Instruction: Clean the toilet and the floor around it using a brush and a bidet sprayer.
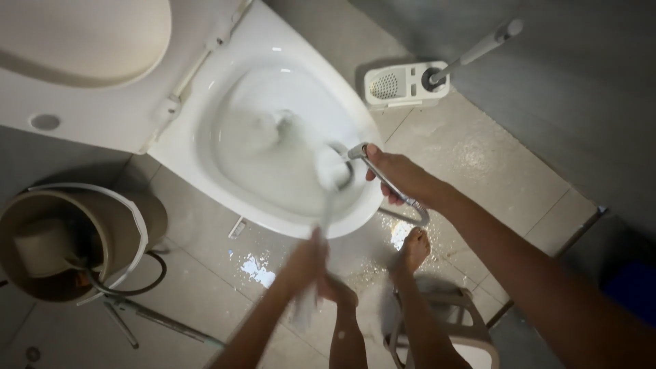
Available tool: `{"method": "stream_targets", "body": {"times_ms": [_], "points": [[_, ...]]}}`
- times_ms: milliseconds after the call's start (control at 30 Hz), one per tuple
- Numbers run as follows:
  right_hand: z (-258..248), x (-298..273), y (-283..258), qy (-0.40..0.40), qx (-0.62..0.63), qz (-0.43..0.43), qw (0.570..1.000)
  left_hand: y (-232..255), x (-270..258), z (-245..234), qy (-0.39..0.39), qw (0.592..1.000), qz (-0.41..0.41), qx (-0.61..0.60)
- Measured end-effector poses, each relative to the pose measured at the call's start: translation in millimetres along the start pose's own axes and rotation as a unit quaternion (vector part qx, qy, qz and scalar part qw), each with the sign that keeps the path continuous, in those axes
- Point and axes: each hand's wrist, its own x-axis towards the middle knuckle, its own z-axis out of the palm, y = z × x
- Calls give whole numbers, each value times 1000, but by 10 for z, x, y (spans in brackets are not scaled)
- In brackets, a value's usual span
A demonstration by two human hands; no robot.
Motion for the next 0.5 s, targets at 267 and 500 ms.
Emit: {"method": "stream_targets", "body": {"times_ms": [267, 500], "points": [[150, 37, -170, -76, -17, 10, 997, 819, 303, -370, 91, 976, -113, -160], [327, -58, -373, -157, -56, 3, 986, 246, 333, -335, 106, 985, -70, -121]]}}
